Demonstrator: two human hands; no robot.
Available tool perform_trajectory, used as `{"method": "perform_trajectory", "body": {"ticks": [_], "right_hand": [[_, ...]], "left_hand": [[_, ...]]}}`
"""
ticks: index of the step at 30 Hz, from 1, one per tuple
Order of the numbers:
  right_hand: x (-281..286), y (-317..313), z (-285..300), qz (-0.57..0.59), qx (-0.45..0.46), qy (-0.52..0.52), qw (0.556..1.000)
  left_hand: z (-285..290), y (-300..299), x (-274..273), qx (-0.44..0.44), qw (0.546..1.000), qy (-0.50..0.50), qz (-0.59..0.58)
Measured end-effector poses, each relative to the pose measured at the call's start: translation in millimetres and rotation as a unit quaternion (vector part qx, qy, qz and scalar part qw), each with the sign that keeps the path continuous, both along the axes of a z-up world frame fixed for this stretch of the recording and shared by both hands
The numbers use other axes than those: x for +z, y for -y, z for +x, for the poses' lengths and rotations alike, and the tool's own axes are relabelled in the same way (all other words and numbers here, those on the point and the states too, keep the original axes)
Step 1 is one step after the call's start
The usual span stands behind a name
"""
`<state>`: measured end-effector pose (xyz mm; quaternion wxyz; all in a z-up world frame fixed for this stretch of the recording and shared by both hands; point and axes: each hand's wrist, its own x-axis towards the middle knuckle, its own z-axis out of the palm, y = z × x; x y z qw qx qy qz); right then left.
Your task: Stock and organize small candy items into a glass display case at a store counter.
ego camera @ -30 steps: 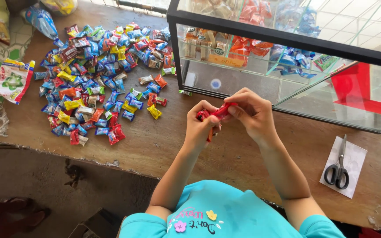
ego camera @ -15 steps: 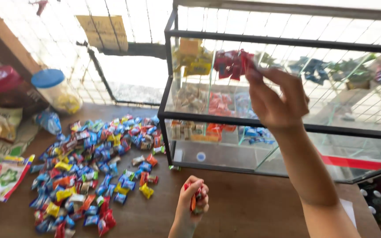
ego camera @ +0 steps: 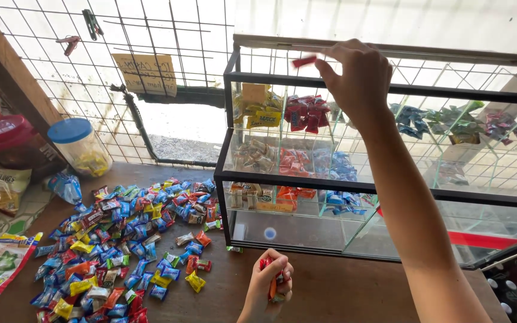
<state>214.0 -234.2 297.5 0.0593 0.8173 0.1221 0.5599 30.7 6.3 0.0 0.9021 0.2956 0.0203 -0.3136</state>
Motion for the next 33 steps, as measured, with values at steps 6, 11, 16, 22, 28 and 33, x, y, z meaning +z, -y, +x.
{"method": "perform_trajectory", "body": {"ticks": [6,11,16,22,28,33], "right_hand": [[-9.6,-35.0,-69.7,0.068,0.182,-0.106,0.975],[-25.9,-44.7,-116.5,0.070,0.328,-0.176,0.926],[-34.1,-52.4,-144.3,0.131,0.388,-0.269,0.872],[-42.3,-53.6,-147.3,0.143,0.427,-0.268,0.852],[-54.9,-37.3,-134.1,0.149,0.429,-0.251,0.855],[-45.5,-45.3,-131.5,0.166,0.421,-0.256,0.854]], "left_hand": [[25.7,-2.1,19.3,0.020,0.997,0.055,-0.054],[52.1,-8.9,98.1,0.046,0.939,0.320,-0.118],[71.9,-2.0,146.7,0.056,0.891,0.447,-0.064],[98.9,24.4,160.9,0.110,0.844,0.524,0.010],[113.8,38.2,175.9,0.140,0.833,0.532,0.056],[123.7,37.1,182.3,0.134,0.836,0.526,0.082]]}}
